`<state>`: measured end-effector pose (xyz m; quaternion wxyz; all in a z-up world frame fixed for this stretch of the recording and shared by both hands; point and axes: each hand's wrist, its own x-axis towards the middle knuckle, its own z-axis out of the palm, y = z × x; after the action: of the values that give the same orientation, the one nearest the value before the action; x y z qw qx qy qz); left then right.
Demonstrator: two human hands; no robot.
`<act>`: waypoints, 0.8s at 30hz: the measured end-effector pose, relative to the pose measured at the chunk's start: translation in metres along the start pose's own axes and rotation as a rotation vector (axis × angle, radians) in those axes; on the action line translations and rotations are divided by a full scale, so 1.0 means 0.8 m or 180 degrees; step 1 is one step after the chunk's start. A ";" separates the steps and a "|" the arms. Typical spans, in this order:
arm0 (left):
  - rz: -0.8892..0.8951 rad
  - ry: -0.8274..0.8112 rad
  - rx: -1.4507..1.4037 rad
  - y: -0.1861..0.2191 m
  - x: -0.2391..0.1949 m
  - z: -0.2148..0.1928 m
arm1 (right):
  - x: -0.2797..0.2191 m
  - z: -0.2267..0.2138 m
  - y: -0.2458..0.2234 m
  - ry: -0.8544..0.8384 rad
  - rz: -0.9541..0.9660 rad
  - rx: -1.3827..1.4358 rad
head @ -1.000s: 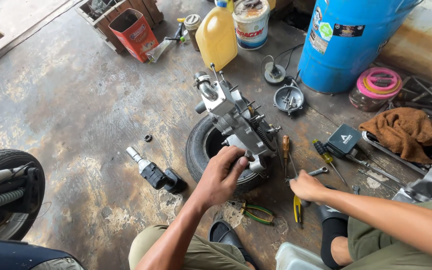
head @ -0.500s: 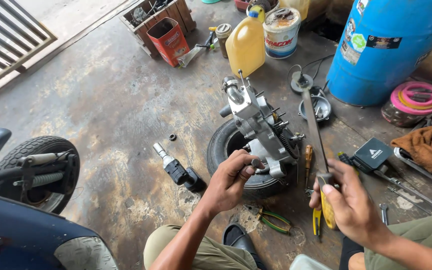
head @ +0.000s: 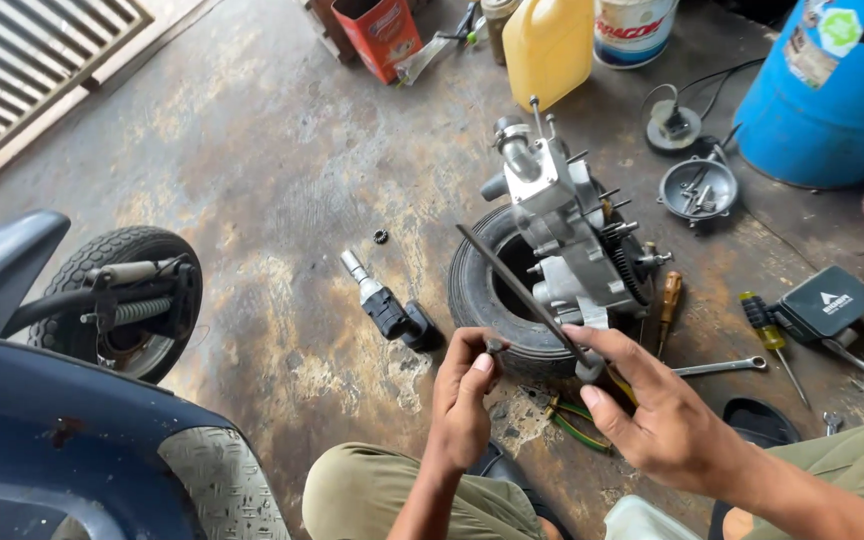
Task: The person sits on the workshop floor and files a small metal bolt-like part with a flat file, repeatedly stroking it and checking it by hand. They then fit the filed part onto the engine case mounted on a tire and continue filing and fitting it in place.
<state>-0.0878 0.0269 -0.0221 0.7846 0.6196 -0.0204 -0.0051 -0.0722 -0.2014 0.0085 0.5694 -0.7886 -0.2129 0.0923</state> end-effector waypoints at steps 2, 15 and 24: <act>-0.0049 0.0115 -0.0159 -0.020 -0.002 -0.006 | 0.007 0.005 0.004 -0.0059 -0.0104 -0.0123; 0.0045 0.0535 0.0920 -0.020 0.007 -0.001 | 0.015 0.014 0.026 -0.0098 -0.0551 -0.1287; 0.0264 0.0741 0.1115 -0.017 0.012 -0.019 | -0.003 0.015 0.056 -0.0207 -0.0939 -0.1979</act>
<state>-0.0777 0.0385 -0.0385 0.6615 0.7416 0.0444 0.1024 -0.0688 -0.2037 -0.0380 0.3020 -0.8818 -0.3606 -0.0352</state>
